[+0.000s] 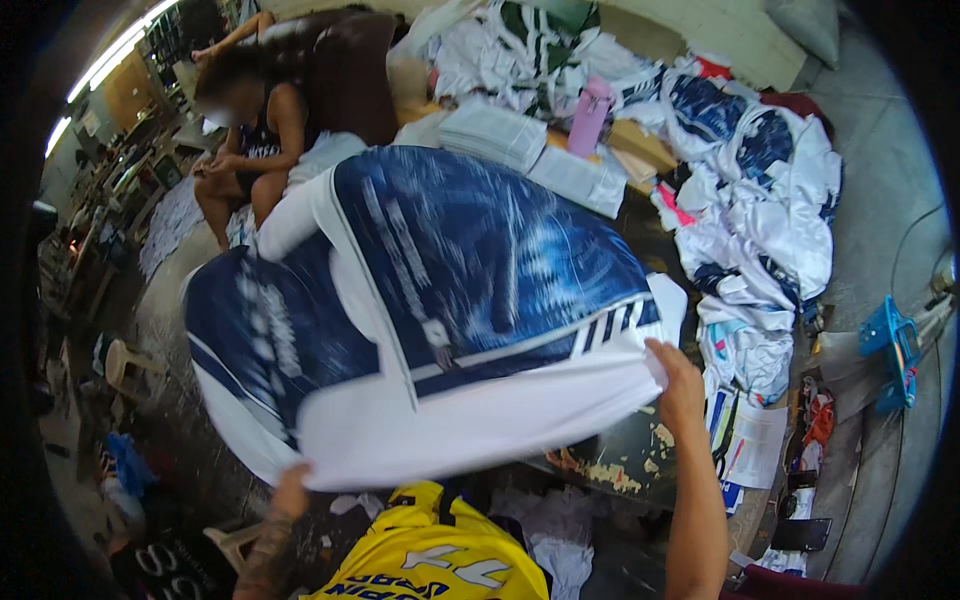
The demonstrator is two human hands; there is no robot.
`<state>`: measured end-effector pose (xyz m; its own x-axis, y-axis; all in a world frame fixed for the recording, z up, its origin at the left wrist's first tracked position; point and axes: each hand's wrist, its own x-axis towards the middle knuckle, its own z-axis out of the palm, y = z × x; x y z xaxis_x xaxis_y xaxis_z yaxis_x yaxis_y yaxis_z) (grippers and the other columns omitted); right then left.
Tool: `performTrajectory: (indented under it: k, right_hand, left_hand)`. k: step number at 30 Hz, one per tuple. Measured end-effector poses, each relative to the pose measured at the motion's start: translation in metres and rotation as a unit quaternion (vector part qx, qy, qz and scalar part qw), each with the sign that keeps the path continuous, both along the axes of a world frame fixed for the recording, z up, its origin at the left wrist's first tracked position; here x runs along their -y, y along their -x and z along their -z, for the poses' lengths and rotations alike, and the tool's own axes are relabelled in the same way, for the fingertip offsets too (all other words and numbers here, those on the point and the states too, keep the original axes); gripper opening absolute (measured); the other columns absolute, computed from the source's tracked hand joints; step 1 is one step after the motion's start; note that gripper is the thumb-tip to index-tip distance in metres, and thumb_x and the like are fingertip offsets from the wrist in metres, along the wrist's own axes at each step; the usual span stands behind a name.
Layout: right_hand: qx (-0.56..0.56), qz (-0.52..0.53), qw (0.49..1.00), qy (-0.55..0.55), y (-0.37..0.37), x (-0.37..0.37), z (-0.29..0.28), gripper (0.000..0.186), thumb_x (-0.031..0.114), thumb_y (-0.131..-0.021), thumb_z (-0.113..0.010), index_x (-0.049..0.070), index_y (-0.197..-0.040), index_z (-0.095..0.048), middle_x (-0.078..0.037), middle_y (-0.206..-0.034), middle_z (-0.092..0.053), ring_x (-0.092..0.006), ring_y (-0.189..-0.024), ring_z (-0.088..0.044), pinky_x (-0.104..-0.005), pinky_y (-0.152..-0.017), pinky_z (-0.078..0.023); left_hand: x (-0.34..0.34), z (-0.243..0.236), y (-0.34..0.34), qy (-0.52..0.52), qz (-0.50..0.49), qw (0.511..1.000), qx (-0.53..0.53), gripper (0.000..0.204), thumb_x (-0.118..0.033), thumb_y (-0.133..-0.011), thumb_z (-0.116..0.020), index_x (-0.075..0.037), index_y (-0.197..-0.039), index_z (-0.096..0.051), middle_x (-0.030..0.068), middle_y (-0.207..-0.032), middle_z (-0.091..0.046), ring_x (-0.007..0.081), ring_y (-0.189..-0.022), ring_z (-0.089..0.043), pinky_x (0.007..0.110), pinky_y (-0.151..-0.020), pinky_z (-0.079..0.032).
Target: The person cuts printed fabric pieces using shears on a cluttered worktable. They repeatedly align the fabric, trim along marked lines, and set the cut pieces aside.
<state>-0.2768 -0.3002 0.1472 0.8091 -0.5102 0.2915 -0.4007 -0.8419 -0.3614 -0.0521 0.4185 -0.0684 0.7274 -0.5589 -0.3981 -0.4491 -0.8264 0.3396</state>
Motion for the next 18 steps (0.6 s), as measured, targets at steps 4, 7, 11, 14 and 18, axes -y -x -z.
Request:
performTrajectory:
  k: [4, 7, 11, 14, 18]
  right_hand:
    - [-0.475, 0.009, 0.877, -0.069, 0.044, -0.026, 0.053, 0.112, 0.034, -0.068, -0.097, 0.020, -0.166, -0.043, -0.019, -0.175, -0.031, -0.0521, -0.150, -0.044, -0.0549, -0.122, -0.042]
    - [-0.268, -0.063, 0.952, -0.131, 0.039, -0.068, 0.104, 0.117, 0.061, -0.069, -0.093, 0.027, -0.168, -0.040, -0.017, -0.177, -0.029, -0.0538, -0.160, -0.022, -0.0768, -0.122, -0.024]
    - [-0.212, 0.111, 0.957, -0.166, 0.025, -0.147, 0.149, 0.102, 0.068, -0.083, -0.080, 0.022, -0.167, -0.043, -0.019, -0.179, -0.020, -0.0565, -0.162, -0.012, -0.0775, -0.123, -0.011]
    - [-0.332, 0.127, 0.908, -0.220, 0.017, -0.192, 0.141, 0.107, 0.078, -0.085, -0.072, 0.021, -0.169, -0.040, -0.020, -0.181, -0.015, -0.0563, -0.163, -0.003, -0.0776, -0.123, -0.003]
    - [-0.252, 0.203, 0.915, -0.241, -0.031, -0.193, 0.156, 0.108, 0.082, -0.085, -0.068, 0.022, -0.169, -0.038, -0.018, -0.180, -0.017, -0.0549, -0.163, -0.006, -0.0772, -0.124, -0.003]
  left_hand:
    - [0.043, 0.009, 0.061, 0.080, 0.023, 0.975, -0.207, 0.092, -0.016, -0.088, -0.076, -0.012, -0.170, -0.033, 0.0295, -0.170, -0.034, 0.0464, -0.156, -0.036, 0.056, -0.127, -0.033]
    - [0.125, -0.011, -0.023, 0.155, 0.013, 0.979, 0.129, 0.095, -0.031, -0.088, -0.081, -0.013, -0.169, -0.034, 0.0291, -0.168, -0.034, 0.0498, -0.153, -0.035, 0.056, -0.126, -0.031]
    - [0.243, -0.030, -0.182, 0.122, 0.020, 0.973, 0.196, 0.092, -0.052, -0.095, -0.075, -0.017, -0.170, -0.035, 0.0228, -0.174, -0.028, 0.0472, -0.159, -0.025, 0.063, -0.129, -0.019]
    - [0.307, -0.041, -0.269, 0.088, 0.060, 0.972, 0.211, 0.092, -0.057, -0.094, -0.075, -0.020, -0.169, -0.037, 0.0182, -0.176, -0.028, 0.0447, -0.162, -0.023, 0.063, -0.130, -0.017]
    - [0.386, -0.026, -0.351, 0.038, 0.141, 0.955, 0.260, 0.099, -0.064, -0.091, -0.074, -0.020, -0.170, -0.035, 0.0176, -0.178, -0.025, 0.0433, -0.163, -0.022, 0.062, -0.131, -0.016]
